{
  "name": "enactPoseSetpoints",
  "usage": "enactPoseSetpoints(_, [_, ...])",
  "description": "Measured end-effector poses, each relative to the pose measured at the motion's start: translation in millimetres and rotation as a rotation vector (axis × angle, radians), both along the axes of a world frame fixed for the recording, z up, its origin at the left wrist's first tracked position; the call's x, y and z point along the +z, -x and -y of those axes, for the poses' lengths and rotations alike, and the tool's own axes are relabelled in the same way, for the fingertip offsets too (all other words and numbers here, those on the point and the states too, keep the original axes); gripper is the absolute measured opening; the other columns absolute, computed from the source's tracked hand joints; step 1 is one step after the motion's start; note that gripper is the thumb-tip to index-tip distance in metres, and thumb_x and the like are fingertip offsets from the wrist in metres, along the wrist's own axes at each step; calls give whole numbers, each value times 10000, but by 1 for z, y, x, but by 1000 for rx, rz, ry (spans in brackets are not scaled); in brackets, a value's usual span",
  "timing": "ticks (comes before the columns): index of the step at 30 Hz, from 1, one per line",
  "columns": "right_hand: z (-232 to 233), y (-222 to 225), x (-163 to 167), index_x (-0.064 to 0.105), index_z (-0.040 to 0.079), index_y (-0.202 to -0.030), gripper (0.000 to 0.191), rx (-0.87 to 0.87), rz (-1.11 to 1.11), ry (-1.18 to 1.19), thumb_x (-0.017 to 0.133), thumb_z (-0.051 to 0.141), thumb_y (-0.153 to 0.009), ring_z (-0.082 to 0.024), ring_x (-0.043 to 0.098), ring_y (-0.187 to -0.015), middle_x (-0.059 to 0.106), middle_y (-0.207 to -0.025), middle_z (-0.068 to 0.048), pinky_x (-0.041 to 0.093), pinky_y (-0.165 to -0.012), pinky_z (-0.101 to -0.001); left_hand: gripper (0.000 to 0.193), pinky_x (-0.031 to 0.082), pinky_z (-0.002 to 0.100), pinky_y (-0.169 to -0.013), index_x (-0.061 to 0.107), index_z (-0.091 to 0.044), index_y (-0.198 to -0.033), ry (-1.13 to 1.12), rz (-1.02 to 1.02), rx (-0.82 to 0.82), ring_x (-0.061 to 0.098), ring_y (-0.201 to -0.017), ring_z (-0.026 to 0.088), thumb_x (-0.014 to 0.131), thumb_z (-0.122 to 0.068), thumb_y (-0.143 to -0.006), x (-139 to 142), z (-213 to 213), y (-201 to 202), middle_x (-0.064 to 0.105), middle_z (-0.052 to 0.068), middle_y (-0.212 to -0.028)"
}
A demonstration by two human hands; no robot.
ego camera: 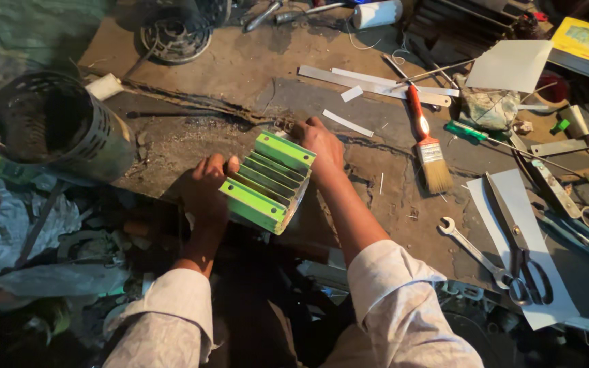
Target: The person repeatedly folds small white paper strips and inserts them into slots on a green motor housing. They use scissors to trim the strips and a wrench to press them into place. The process is repeated multiple times throughout the clip.
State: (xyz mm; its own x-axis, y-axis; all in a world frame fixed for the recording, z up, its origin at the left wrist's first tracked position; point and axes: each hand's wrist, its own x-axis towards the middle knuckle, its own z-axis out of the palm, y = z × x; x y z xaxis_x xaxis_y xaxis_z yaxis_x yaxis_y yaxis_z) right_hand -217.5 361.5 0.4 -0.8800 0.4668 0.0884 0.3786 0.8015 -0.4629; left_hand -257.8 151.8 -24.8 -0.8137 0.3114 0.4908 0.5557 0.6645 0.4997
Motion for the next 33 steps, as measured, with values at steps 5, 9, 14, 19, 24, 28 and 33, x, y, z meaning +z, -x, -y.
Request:
enactPoseSetpoints(5, [-3,7,0,737,138,-1054,243,-41,-97,85,575,256,-915,-416,651,-1004,699,-1078,-147,514,-789,-511,348,483,493,-625,569,-75,-836,-40,49,-27,638,-740,385,645,-341,-1047,5,3,-5,640,153,-822])
enactPoseSetpoints(9, [-25,-6,8,714,38,-940,227,99,-85,149,750,240,-843,-325,693,-835,725,-890,-182,541,-714,-440,328,468,495,-604,562,-80,-816,-43,-21,-42,629,-731,395,672,-311,-1022,7,1,-2,643,159,-827])
enactPoseSetpoints(14, [-86,-75,28,657,55,-940,130,-103,0,677,722,125,-851,-150,562,-602,705,-775,-57,433,-523,-352,399,428,498,-572,501,-62,-740,-52,-46,-2,605,-675,381,699,-295,-996,5,0,-1,605,163,-764])
enactPoseSetpoints(19, [-118,-122,21,708,-16,-912,241,-47,62,212,742,220,-945,-182,567,-678,678,-739,-147,482,-640,-374,300,459,476,-592,525,-80,-792,-17,-82,-31,621,-683,378,684,-260,-972,8,1,0,607,154,-779])
enactPoseSetpoints(24, [-115,-135,11,752,18,-976,225,-137,-145,217,751,221,-879,-155,690,-731,750,-834,-90,529,-677,-336,382,472,495,-578,555,-83,-769,31,-71,1,632,-672,389,706,-336,-1013,11,-1,0,635,157,-759])
enactPoseSetpoints(28, [-118,-147,18,748,-23,-967,200,-179,-172,125,720,171,-930,-176,678,-692,729,-788,-125,529,-678,-341,375,491,494,-599,564,-77,-786,9,-62,-22,637,-679,386,684,-337,-1028,7,-1,2,641,163,-775])
enactPoseSetpoints(33, [-119,-161,26,739,20,-1032,189,-256,-227,351,647,86,-880,-145,667,-680,763,-842,-72,529,-624,-319,281,507,497,-635,568,-86,-853,8,-86,-33,664,-785,396,661,-317,-983,1,-1,7,666,159,-868])
